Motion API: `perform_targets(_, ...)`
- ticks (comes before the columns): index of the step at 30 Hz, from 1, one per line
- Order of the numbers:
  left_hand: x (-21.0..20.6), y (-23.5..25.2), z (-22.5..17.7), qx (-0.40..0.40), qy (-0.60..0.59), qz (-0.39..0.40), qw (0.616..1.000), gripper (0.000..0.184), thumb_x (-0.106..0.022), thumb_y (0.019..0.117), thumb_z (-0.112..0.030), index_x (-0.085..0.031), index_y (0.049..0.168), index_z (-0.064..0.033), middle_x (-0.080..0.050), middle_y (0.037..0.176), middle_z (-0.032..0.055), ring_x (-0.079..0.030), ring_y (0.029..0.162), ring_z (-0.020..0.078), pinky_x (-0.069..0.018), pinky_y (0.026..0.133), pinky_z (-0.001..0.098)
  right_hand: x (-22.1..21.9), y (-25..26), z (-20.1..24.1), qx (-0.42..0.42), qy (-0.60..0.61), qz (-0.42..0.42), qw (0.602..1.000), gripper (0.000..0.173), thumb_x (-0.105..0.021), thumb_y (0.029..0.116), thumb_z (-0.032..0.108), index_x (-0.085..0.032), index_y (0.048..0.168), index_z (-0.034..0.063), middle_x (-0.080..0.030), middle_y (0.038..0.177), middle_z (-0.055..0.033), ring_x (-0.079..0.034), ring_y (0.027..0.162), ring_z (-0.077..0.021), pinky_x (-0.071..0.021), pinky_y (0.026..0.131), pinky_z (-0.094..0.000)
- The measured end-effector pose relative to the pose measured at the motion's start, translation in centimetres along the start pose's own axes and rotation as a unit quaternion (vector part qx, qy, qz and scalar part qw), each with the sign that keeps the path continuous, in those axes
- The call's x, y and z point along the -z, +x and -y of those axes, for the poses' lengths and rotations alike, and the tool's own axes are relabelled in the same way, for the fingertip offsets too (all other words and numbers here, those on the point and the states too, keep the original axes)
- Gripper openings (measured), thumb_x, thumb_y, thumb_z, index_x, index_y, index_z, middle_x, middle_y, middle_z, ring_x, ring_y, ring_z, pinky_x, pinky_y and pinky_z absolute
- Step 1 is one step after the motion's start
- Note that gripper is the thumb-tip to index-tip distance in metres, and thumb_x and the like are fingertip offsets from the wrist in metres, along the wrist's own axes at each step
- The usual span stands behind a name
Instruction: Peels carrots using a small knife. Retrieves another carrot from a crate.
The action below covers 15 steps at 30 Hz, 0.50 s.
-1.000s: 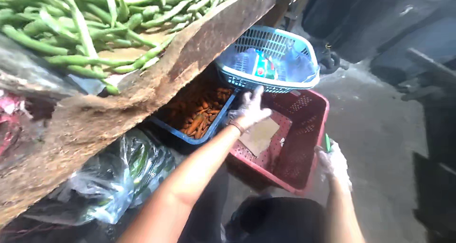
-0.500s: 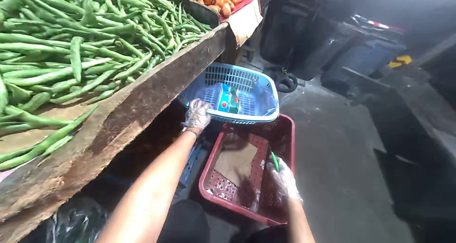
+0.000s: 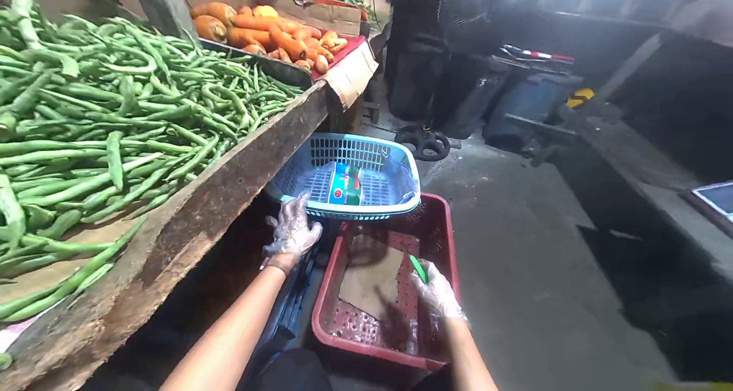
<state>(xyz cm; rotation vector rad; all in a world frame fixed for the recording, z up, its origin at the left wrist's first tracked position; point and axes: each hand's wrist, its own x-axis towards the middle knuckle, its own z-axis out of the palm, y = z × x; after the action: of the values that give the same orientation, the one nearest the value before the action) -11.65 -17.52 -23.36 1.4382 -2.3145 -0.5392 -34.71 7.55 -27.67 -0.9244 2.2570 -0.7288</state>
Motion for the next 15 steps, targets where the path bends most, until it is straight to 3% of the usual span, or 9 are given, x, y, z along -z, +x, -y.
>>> perform_targets(4, 0.4, -3.4, 2.5, 0.046, -0.03, 0.035, 0.998, 0.076, -0.068, 0.0937, -0.026, -0.032, 0.16, -0.0129, -0.039, 0.156, 0.0252, -0.04, 0.142, 0.0466, -0.0311, 0.112, 0.0681, -0.1, -0.4, -0.4, 0.014, 0.046, -0.022, 0.999, 0.042, -0.049, 0.1083, 0.026, -0.054, 0.142, 0.0014, -0.07, 0.117, -0.0204, -0.069, 0.107, -0.0312, -0.0518, 0.099, -0.0492)
perform_targets(12, -0.3, -8.8, 6.6, 0.124, 0.029, 0.201, 0.971, 0.072, -0.068, 0.0965, -0.037, -0.038, 0.157, -0.0117, -0.037, 0.158, 0.0239, -0.041, 0.142, 0.0435, -0.0336, 0.111, 0.0661, 0.1, -0.8, -0.9, 0.016, 0.053, -0.016, 0.998, 0.04, -0.05, 0.1084, 0.023, -0.055, 0.142, 0.001, -0.069, 0.119, -0.0211, -0.068, 0.11, -0.0315, -0.0509, 0.101, -0.0488)
perform_targets(15, -1.0, -9.6, 7.2, 0.114, 0.04, 0.241, 0.963, 0.062, -0.062, 0.1003, -0.033, -0.042, 0.156, -0.0129, -0.043, 0.156, 0.02, -0.044, 0.142, 0.0394, -0.0327, 0.114, 0.0641, 0.0, -0.8, -0.9, 0.014, 0.052, -0.009, 0.998, 0.04, -0.05, 0.1082, 0.023, -0.055, 0.141, 0.001, -0.069, 0.121, -0.0213, -0.068, 0.111, -0.0318, -0.0504, 0.102, -0.0489)
